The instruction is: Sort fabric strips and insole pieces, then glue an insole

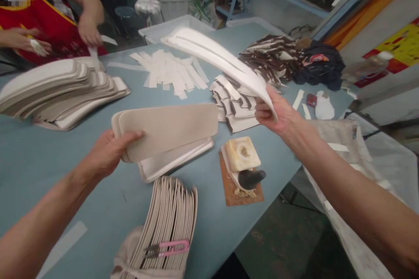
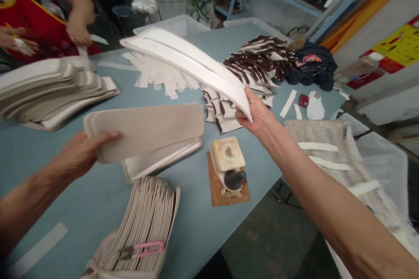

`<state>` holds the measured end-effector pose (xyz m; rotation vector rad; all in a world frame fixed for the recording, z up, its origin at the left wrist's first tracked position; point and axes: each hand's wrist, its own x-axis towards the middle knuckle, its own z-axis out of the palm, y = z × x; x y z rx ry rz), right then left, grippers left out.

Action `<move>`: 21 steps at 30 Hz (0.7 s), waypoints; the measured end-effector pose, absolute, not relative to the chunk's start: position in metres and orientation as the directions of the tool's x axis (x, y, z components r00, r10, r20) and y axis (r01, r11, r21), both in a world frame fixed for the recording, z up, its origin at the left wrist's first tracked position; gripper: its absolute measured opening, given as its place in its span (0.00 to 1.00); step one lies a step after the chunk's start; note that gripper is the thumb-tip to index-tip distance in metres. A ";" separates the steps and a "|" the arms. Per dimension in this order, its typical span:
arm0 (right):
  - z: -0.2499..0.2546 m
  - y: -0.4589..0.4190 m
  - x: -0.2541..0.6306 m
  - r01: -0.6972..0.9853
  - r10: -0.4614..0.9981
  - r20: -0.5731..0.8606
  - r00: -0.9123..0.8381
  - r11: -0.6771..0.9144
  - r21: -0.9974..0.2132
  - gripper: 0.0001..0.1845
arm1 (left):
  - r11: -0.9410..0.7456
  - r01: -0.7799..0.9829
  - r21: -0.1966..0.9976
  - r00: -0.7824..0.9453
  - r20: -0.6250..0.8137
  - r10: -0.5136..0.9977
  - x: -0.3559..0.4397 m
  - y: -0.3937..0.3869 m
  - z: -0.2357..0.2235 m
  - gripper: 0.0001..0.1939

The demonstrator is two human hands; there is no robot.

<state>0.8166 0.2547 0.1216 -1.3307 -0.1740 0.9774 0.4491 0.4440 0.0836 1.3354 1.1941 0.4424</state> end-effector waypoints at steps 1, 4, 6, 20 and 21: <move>0.127 0.251 0.819 -0.479 0.679 -0.393 0.621 -0.068 -0.875 0.24 | 0.091 0.400 0.912 0.425 -0.273 0.863 0.451 0.443 0.094 0.25; 0.136 0.243 0.824 -0.442 0.673 -0.351 0.652 -0.039 -0.896 0.25 | -0.575 0.373 0.728 0.635 0.251 0.731 0.449 0.436 0.113 0.16; 0.137 0.240 0.827 -0.458 0.659 -0.356 0.662 -0.020 -0.889 0.24 | -0.840 0.168 0.516 0.768 0.466 0.440 0.440 0.434 0.103 0.22; 0.112 0.285 0.787 -0.495 0.679 -0.468 0.566 -0.175 -0.851 0.17 | -0.945 -0.147 0.293 0.963 0.262 -0.069 0.375 0.502 -0.044 0.28; 0.109 0.292 0.781 -0.511 0.688 -0.491 0.535 -0.199 -0.836 0.17 | -0.943 -0.158 0.292 0.963 0.258 -0.081 0.377 0.504 -0.042 0.29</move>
